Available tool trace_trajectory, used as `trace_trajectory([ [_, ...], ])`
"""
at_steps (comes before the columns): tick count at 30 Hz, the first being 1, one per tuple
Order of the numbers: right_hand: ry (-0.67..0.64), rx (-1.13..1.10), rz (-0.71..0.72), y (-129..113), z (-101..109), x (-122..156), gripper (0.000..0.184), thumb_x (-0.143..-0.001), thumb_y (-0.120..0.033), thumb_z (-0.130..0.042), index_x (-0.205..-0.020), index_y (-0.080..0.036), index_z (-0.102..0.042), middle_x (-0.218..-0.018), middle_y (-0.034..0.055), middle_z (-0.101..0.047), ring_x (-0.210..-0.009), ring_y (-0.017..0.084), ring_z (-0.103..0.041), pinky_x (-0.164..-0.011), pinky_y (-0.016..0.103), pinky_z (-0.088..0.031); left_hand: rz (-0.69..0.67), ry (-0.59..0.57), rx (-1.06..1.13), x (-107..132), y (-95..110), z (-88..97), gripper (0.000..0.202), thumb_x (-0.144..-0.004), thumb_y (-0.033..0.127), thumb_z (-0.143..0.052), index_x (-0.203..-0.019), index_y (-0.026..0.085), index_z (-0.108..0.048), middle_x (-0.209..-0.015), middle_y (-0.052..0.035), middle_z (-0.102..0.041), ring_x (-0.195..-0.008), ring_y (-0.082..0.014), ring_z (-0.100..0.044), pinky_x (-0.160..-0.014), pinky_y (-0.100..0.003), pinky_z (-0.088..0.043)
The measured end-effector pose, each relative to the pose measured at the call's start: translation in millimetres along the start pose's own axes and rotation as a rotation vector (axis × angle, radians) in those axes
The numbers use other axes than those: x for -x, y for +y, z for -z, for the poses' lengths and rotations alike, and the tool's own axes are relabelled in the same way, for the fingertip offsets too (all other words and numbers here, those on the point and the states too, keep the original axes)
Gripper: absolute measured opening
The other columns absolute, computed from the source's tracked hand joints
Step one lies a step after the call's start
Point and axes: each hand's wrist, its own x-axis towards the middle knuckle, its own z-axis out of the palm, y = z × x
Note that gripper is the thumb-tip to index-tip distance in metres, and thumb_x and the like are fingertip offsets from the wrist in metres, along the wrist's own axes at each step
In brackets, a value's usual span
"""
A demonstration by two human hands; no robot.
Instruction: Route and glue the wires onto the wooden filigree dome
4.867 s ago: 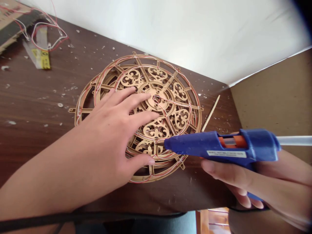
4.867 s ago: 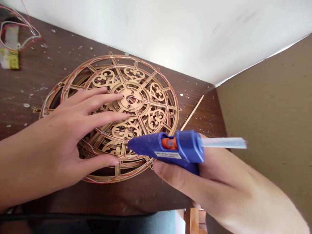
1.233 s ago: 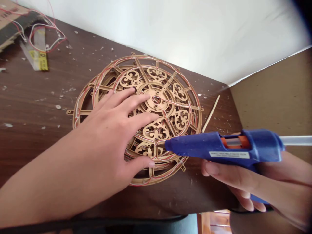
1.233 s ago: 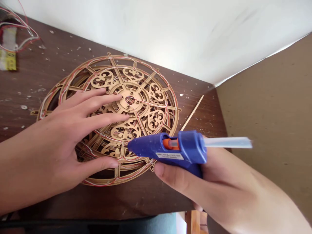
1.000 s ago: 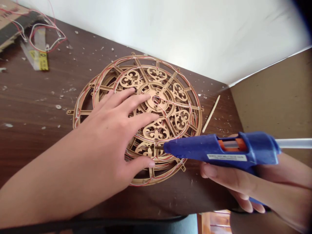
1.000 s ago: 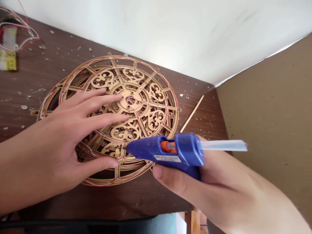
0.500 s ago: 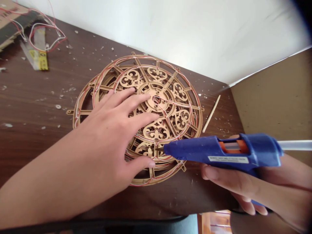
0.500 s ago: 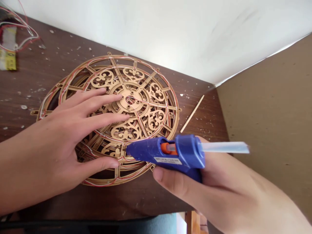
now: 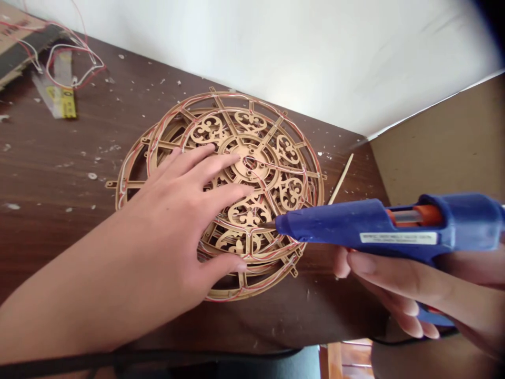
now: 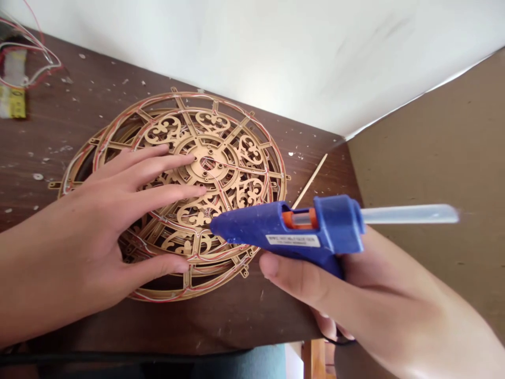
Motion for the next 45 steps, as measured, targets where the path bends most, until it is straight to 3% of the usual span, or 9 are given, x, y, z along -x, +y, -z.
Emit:
trace_trajectory([
  [3, -0.072, 0.013, -0.040, -5, -6, -4, 0.023, -0.091, -0.046, -0.095, -0.073, -0.035, -0.086, -0.046, -0.0019, -0.060, -0.032, 0.019, -0.051, -0.024, 0.031, -0.028, 0.022, 0.000, 0.005, 1, -1, 0.1, 0.068, -0.093, 0.066, -0.090, -0.154, 0.038, -0.076, -0.190, 0.0024, -0.045, -0.179, -0.0485, -0.035, -0.148, -0.079, -0.033],
  [7, 0.146, -0.163, 0.057, -4, -15, -12, 0.022, -0.094, -0.046, -0.091, -0.086, -0.025, -0.089, -0.049, -0.0006, -0.061, -0.025, 0.014, -0.040, -0.022, 0.028, -0.019, 0.022, -0.006, 0.005, 0, -1, 0.7, 0.070, -0.093, 0.062, -0.091, -0.156, 0.038, -0.075, -0.190, 0.0003, -0.047, -0.180, -0.0493, -0.033, -0.148, -0.080, -0.031],
  [10, 0.415, -0.278, 0.183, -5, -22, -23, 0.020, -0.087, -0.035, -0.090, -0.077, -0.019, -0.082, -0.072, 0.0048, -0.076, -0.031, 0.012, -0.048, -0.025, 0.030, -0.029, 0.040, -0.017, 0.029, 0, -4, 2.7, 0.078, -0.090, 0.070, -0.093, -0.159, 0.040, -0.073, -0.187, -0.0013, -0.051, -0.179, -0.0496, -0.035, -0.149, -0.078, -0.031],
  [13, 0.574, -0.291, 0.310, -5, -26, -35, 0.015, -0.087, -0.025, -0.084, -0.075, -0.017, -0.081, -0.065, 0.0024, -0.069, -0.035, 0.011, -0.050, -0.028, 0.028, -0.031, 0.045, -0.024, 0.026, 3, -8, 7.1, 0.081, -0.090, 0.070, -0.094, -0.162, 0.041, -0.071, -0.185, -0.0017, -0.053, -0.178, -0.0501, -0.037, -0.149, -0.080, -0.030],
  [18, 0.440, -0.312, 0.381, 6, -21, -52, 0.017, -0.095, -0.026, -0.086, -0.079, -0.020, -0.085, -0.050, -0.0026, -0.058, -0.034, 0.015, -0.051, -0.027, 0.027, -0.033, 0.016, 0.006, -0.002, 8, -2, 14.7, 0.072, -0.098, 0.068, -0.086, -0.163, 0.043, -0.069, -0.183, 0.0006, -0.056, -0.176, -0.0456, -0.042, -0.148, -0.075, -0.034],
  [27, 0.466, -0.225, 0.157, 36, -12, -93, 0.031, -0.098, -0.045, -0.077, -0.078, -0.020, -0.076, -0.043, -0.0033, -0.054, -0.029, 0.014, -0.049, -0.029, 0.023, -0.035, 0.043, 0.108, -0.144, -15, 42, -14.9, 0.091, -0.094, 0.074, -0.080, -0.163, 0.016, -0.067, -0.169, -0.0220, -0.067, -0.163, -0.0505, -0.054, -0.140, -0.079, -0.041],
  [34, 0.440, -0.222, 0.103, 39, -11, -102, 0.032, -0.095, -0.048, -0.074, -0.077, -0.021, -0.075, -0.043, -0.0011, -0.055, -0.030, 0.015, -0.047, -0.030, 0.026, -0.035, 0.030, 0.039, -0.190, -18, 36, -15.7, 0.093, -0.093, 0.071, -0.080, -0.166, 0.015, -0.065, -0.172, -0.0248, -0.063, -0.161, -0.0524, -0.056, -0.136, -0.081, -0.043],
  [40, 0.418, -0.216, 0.093, 33, -13, -99, 0.032, -0.095, -0.049, -0.072, -0.077, -0.022, -0.074, -0.043, 0.0004, -0.057, -0.030, 0.015, -0.044, -0.032, 0.027, -0.035, 0.020, 0.022, -0.193, -18, 33, -10.9, 0.080, -0.094, 0.068, -0.080, -0.160, 0.025, -0.070, -0.174, -0.0136, -0.066, -0.164, -0.0486, -0.054, -0.139, -0.076, -0.041],
  [45, 0.414, -0.209, 0.072, 33, -13, -101, 0.034, -0.094, -0.051, -0.073, -0.077, -0.021, -0.073, -0.043, 0.0006, -0.057, -0.030, 0.015, -0.045, -0.033, 0.027, -0.035, 0.023, -0.018, -0.205, -17, 32, -8.7, 0.090, -0.097, 0.068, -0.080, -0.168, 0.016, -0.062, -0.176, -0.0212, -0.060, -0.165, -0.0472, -0.051, -0.141, -0.073, -0.040],
])
